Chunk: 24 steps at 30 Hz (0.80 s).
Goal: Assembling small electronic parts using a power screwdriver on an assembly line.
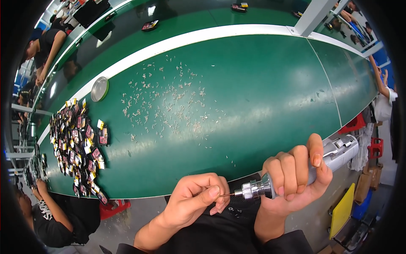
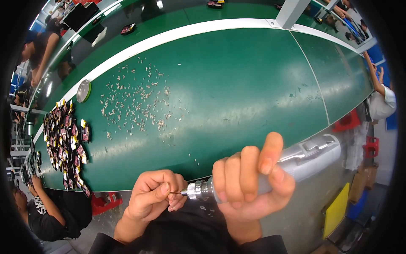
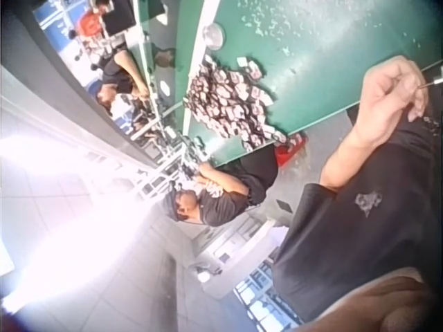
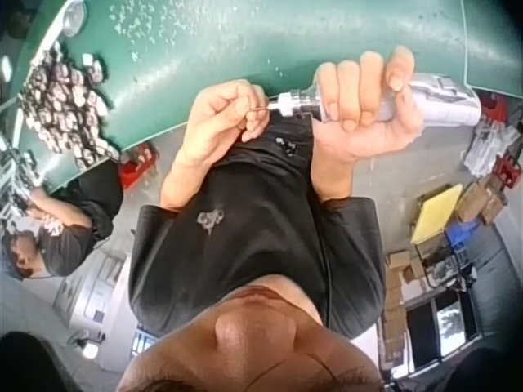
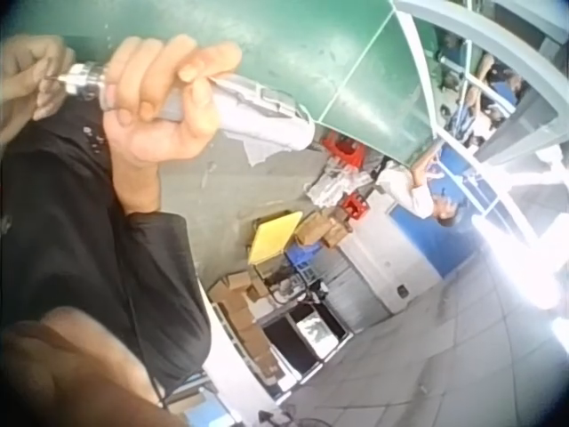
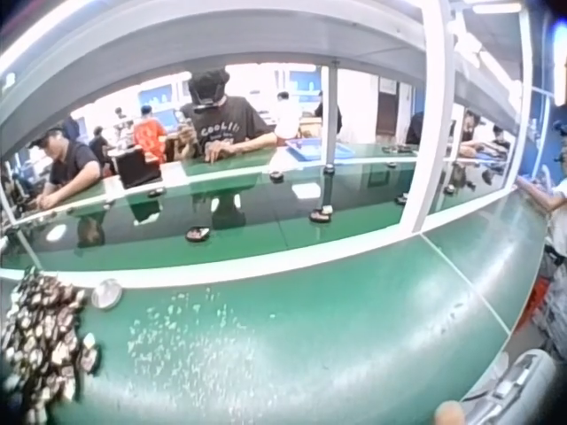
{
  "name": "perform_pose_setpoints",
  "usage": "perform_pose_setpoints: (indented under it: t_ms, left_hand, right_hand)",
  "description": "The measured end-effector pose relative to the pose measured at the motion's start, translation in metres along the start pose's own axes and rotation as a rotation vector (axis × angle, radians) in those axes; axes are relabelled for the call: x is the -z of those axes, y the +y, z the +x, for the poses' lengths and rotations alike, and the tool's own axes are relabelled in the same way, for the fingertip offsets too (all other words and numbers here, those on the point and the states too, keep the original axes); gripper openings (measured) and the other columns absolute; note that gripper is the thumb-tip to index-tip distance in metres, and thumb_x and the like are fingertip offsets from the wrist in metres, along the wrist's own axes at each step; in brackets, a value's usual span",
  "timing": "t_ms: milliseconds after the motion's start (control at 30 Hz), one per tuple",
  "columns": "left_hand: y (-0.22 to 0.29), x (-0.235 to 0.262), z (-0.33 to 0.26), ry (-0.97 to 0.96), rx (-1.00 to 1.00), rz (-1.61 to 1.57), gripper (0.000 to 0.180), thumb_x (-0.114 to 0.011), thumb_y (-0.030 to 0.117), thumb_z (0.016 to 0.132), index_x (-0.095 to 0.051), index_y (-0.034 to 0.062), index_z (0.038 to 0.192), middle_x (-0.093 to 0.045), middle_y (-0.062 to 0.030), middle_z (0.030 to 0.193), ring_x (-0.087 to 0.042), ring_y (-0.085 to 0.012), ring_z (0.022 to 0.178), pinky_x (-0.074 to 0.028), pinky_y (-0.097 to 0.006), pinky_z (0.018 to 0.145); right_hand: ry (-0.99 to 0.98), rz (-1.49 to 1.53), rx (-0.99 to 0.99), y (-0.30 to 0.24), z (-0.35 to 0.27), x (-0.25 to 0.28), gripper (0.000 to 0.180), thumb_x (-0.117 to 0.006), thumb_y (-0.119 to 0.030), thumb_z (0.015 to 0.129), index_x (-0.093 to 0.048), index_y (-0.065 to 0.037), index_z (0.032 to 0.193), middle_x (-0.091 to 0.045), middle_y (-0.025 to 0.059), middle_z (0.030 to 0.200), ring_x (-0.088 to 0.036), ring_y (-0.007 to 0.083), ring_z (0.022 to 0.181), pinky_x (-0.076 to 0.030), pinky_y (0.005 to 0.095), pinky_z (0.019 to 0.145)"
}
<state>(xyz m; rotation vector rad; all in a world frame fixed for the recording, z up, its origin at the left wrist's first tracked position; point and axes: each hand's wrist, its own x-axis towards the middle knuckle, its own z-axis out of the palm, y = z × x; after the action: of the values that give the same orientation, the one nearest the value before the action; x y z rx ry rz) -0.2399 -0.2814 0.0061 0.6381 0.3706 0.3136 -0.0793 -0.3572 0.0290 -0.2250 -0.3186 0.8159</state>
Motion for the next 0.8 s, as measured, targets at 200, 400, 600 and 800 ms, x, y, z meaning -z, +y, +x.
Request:
perform_pose_setpoints:
  t_ms: [200, 400, 600, 800]
  left_hand:
    - [-0.003, 0.010, -0.003, -0.054, 0.011, 0.078, 0.023, -0.051, 0.014, 0.099, -0.055, -0.0017, 0.083, -0.055, -0.0066, 0.079, -0.050, -0.0120, 0.067, -0.040, -0.023, 0.057]
    - [-0.004, -0.008, -0.006, 0.182, -0.303, 0.679, 0.020, -0.057, 0.009, 0.094, -0.056, -0.0037, 0.079, -0.060, -0.0106, 0.075, -0.049, -0.0105, 0.062, -0.040, -0.022, 0.056]
    - [-0.010, 0.000, 0.002, 0.175, -0.371, 0.756, 0.017, -0.056, 0.005, 0.093, -0.057, -0.0046, 0.080, -0.061, -0.0112, 0.076, -0.053, -0.0121, 0.064, -0.043, -0.023, 0.057]
    - [0.018, 0.003, 0.007, 0.294, -0.499, 1.087, 0.040, -0.041, 0.023, 0.101, -0.062, -0.0104, 0.107, -0.065, -0.0163, 0.092, -0.057, -0.0162, 0.069, -0.047, -0.027, 0.063]
  right_hand:
    - [-0.014, -0.053, -0.005, -0.003, -0.002, 0.002, 0.009, -0.045, -0.014, 0.092, -0.042, -0.006, 0.088, -0.039, 0.0019, 0.050, -0.039, 0.0122, 0.038, -0.038, 0.0305, 0.046]
    - [-0.056, -0.136, 0.038, -0.002, -0.003, 0.000, 0.009, -0.046, -0.014, 0.091, -0.041, -0.006, 0.087, -0.040, 0.0019, 0.049, -0.040, 0.0125, 0.037, -0.039, 0.0296, 0.044]
    - [-0.030, -0.150, 0.022, 0.001, 0.000, 0.005, 0.008, -0.044, -0.013, 0.091, -0.042, -0.006, 0.088, -0.040, 0.0015, 0.050, -0.040, 0.0121, 0.037, -0.039, 0.0298, 0.044]
    - [0.037, -0.100, 0.040, 0.005, 0.007, 0.011, 0.008, -0.043, -0.013, 0.092, -0.042, -0.006, 0.089, -0.038, 0.0007, 0.050, -0.038, 0.0114, 0.037, -0.038, 0.0302, 0.045]
